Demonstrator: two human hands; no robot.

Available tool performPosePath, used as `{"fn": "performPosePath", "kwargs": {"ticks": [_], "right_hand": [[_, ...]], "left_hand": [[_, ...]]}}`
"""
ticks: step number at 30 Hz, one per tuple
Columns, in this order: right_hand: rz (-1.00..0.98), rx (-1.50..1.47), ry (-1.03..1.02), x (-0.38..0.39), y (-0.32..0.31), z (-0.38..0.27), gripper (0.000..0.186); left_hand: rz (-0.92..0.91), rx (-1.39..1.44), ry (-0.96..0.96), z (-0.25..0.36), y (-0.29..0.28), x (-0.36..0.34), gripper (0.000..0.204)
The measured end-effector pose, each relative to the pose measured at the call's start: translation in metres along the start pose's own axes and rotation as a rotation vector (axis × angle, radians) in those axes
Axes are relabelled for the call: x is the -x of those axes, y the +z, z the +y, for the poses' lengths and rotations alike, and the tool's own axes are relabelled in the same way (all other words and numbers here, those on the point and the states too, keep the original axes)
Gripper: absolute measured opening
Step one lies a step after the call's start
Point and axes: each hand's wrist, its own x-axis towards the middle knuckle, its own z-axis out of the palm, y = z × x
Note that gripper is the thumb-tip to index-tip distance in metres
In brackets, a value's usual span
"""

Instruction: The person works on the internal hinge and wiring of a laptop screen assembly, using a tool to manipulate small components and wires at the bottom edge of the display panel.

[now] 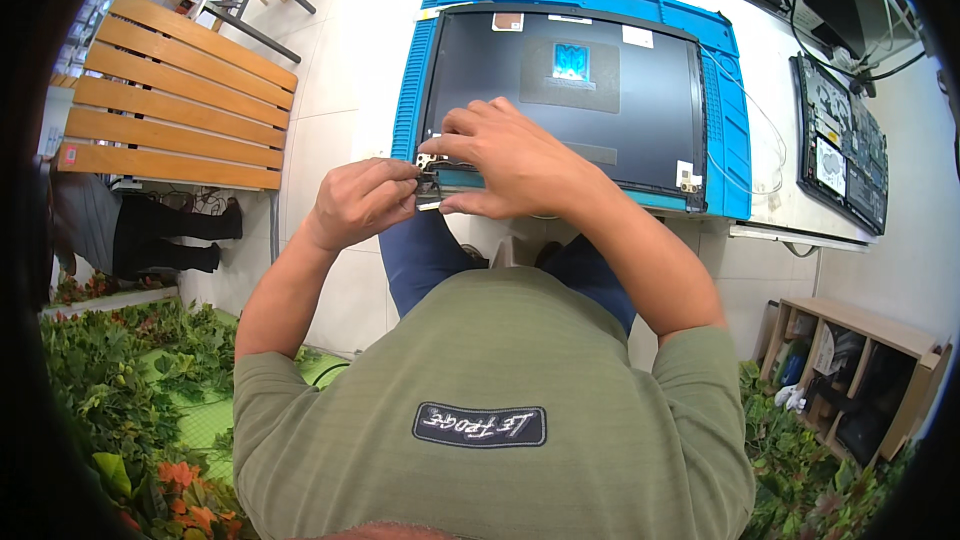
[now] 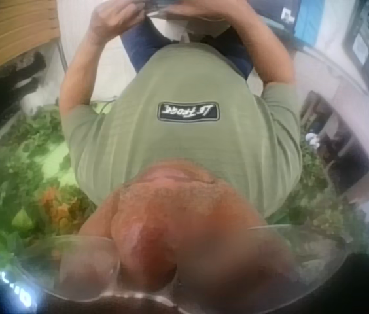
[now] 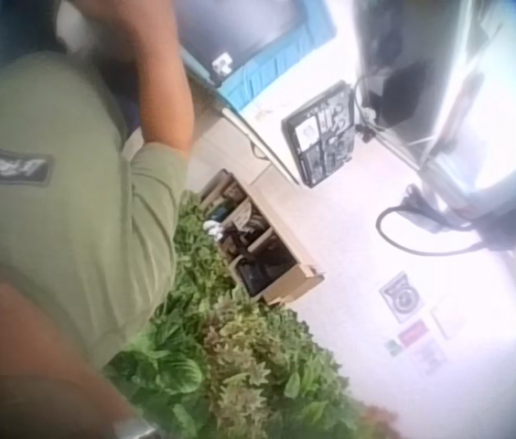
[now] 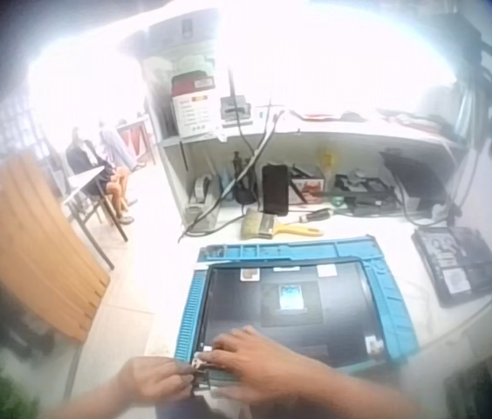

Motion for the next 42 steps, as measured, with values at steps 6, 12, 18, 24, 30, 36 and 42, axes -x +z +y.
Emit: {"fn": "performPosePath", "kwargs": {"ticks": [6, 12, 18, 24, 30, 36, 42], "right_hand": [[0.008, 0.132, -0.02, 0.012, 0.004, -0.006, 0.07], [0.002, 0.216, -0.028, 0.013, 0.012, -0.008, 0.071], [0.031, 0.261, -0.051, 0.013, 0.018, -0.011, 0.07], [-0.006, 0.275, -0.016, 0.009, 0.019, -0.013, 0.072], [-0.031, 0.283, 0.016, 0.006, 0.018, -0.016, 0.072], [-0.039, 0.299, 0.046, 0.005, 0.022, -0.017, 0.07], [0.009, 0.229, 0.046, 0.01, 0.023, -0.012, 0.067]], "left_hand": [[0.027, 0.011, -0.005, -0.001, 0.003, 0.002, 0.021], [0.046, 0.028, -0.043, -0.001, 0.005, 0.005, 0.024], [0.135, 0.093, -0.125, -0.001, 0.012, 0.011, 0.025], [0.306, 0.176, -0.212, -0.006, 0.021, 0.015, 0.027], [0.379, 0.222, -0.296, -0.019, 0.014, 0.014, 0.026], [0.464, 0.185, -0.288, -0.034, 0.007, 0.001, 0.023], [0.424, 0.221, -0.299, -0.036, 0.003, -0.008, 0.019]]}}
